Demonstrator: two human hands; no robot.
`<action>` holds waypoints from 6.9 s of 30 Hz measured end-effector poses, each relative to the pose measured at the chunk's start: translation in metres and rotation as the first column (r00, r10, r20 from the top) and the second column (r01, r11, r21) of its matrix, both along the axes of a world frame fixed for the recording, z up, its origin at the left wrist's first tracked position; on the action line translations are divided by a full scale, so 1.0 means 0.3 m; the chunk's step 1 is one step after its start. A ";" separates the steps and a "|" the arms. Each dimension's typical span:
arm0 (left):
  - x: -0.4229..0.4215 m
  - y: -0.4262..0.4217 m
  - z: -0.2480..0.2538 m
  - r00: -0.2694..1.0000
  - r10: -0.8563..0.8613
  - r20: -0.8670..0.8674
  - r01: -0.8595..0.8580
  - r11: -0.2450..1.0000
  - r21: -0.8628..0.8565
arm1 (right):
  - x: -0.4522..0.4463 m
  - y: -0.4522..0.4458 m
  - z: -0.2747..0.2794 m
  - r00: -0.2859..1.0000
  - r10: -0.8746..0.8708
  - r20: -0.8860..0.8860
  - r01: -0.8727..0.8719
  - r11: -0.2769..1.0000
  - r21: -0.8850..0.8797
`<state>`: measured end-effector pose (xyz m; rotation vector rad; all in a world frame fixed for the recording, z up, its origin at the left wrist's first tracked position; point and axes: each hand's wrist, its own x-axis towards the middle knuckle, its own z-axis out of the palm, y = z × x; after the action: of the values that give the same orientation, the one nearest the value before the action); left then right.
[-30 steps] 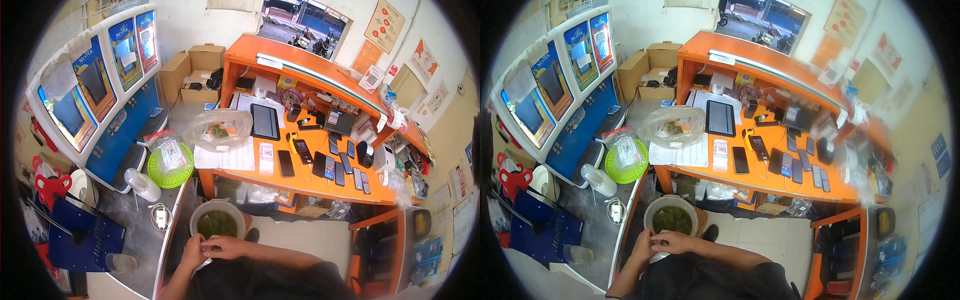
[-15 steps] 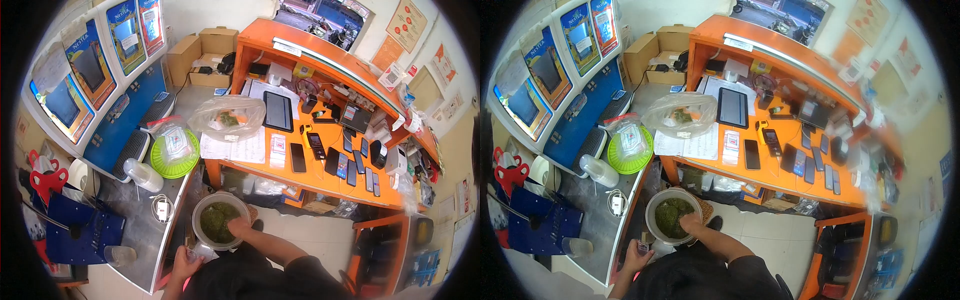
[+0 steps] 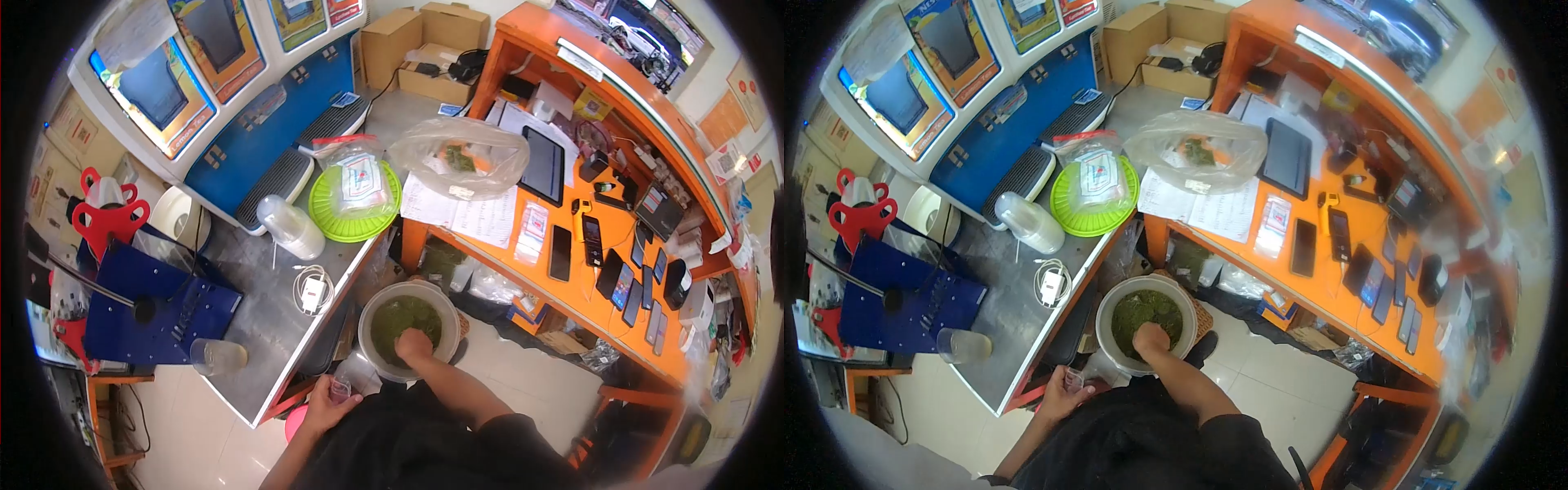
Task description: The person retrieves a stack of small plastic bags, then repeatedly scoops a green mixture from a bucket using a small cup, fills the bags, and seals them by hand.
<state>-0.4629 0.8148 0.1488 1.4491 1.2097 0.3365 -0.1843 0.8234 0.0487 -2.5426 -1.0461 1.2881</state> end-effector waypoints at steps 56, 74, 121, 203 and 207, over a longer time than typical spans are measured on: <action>0.005 0.089 0.041 0.973 -0.209 -0.094 0.227 0.938 0.263 | 0.188 -0.116 0.275 0.594 0.788 0.160 -0.770 0.615 -0.171; 0.232 0.228 0.033 0.942 -0.326 -0.077 0.334 0.892 0.306 | 0.304 -0.198 0.481 0.859 0.409 0.307 -0.509 0.740 0.440; 0.490 0.202 0.138 0.905 -0.312 0.288 0.136 0.856 0.499 | 0.057 -0.131 0.719 0.867 0.208 0.454 -0.489 0.538 0.687; -0.264 -0.029 -0.287 0.823 -0.295 -0.485 0.132 0.930 -0.342 | 0.957 -0.112 0.203 0.562 -0.656 0.504 0.231 0.710 0.665; -0.300 -0.041 -0.310 0.812 -0.310 -0.494 0.146 0.928 -0.343 | 0.948 -0.148 0.204 0.627 -0.590 0.510 0.101 0.710 0.697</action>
<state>-0.5530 0.8026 0.0559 1.4513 1.4331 -0.4442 0.1000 0.7790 0.1099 -2.4789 -0.7412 -0.2225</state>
